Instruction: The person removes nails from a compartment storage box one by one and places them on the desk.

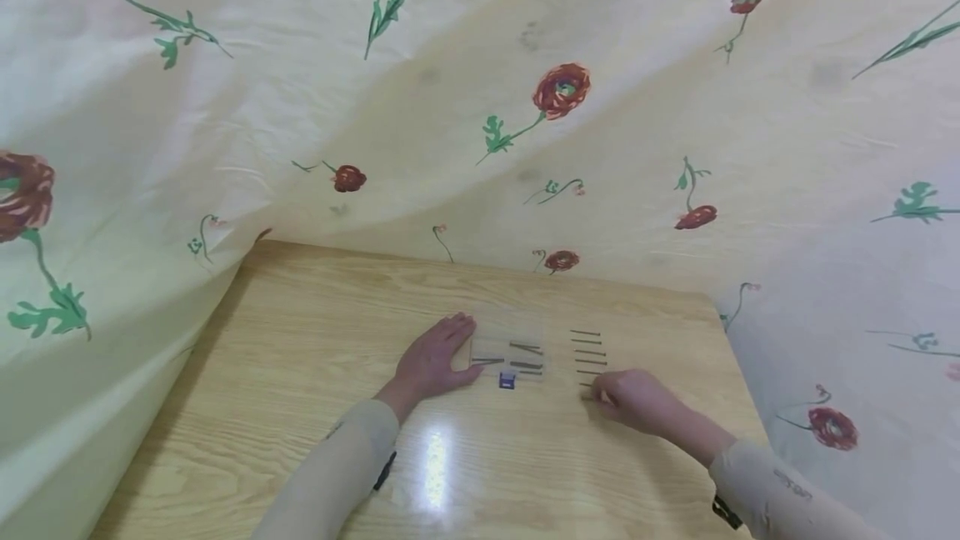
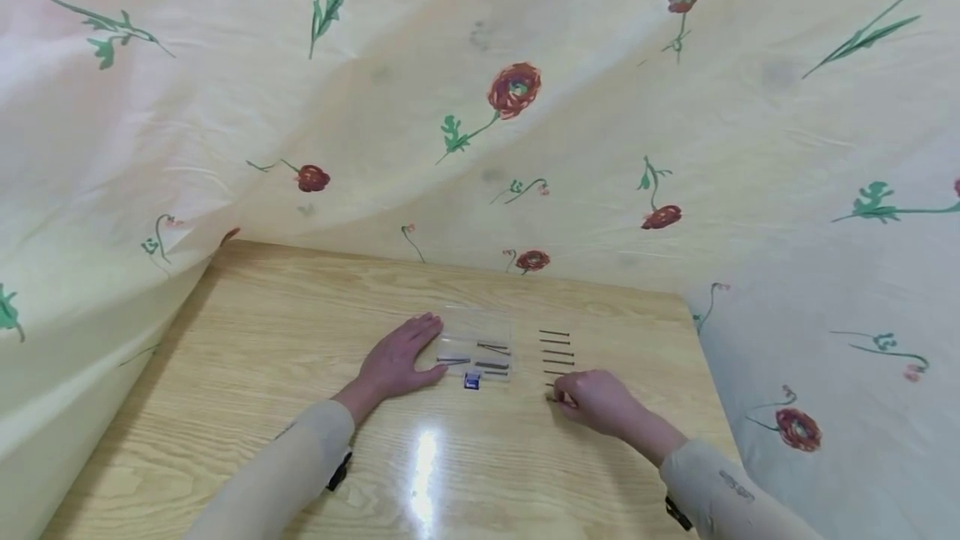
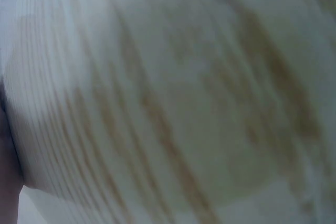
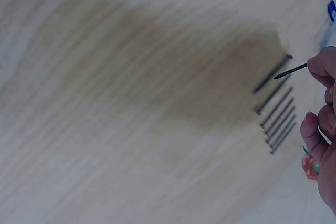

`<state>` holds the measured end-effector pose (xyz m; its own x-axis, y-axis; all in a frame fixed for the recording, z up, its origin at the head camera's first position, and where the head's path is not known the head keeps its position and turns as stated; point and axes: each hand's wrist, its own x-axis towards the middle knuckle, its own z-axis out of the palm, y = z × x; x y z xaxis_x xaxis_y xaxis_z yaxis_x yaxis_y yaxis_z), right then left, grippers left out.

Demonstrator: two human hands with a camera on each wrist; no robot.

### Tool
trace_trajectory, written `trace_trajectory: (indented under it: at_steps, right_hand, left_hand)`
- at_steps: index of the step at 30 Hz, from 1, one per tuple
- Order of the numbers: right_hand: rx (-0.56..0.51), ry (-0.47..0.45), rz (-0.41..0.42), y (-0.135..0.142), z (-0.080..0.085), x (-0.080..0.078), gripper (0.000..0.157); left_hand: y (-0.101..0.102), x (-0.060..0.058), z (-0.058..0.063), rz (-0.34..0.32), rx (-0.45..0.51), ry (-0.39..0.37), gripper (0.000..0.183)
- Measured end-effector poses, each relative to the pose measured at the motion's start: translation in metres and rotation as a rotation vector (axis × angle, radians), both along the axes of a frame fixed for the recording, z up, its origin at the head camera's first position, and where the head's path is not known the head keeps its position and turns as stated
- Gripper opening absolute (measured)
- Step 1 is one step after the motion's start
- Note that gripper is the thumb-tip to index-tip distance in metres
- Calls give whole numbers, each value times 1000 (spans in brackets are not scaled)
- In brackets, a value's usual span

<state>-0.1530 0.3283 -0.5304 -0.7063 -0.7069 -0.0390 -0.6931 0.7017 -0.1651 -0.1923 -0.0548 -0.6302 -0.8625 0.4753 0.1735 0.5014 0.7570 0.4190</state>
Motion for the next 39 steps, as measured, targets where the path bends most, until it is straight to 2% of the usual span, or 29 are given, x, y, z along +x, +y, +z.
trace_trajectory:
  at_steps: [7, 16, 27, 33, 39]
  right_hand:
    - [4, -10, -8, 2, -13, 11, 16]
    - [27, 9, 0, 6, -24, 17, 15]
    - [0, 52, 18, 12, -32, 18, 14]
    - [-21, 84, 52, 10, -28, 15, 16]
    - [-64, 72, 24, -8, -8, -3, 18]
  left_hand:
    - [1, 0, 1, -1, -2, -40, 83]
    - [1, 0, -3, -3, 12, -9, 83]
    - [0, 0, -2, -3, 5, -14, 82]
    - [0, 0, 0, -10, 14, 6, 81]
    - [0, 1, 1, -12, 24, -8, 80]
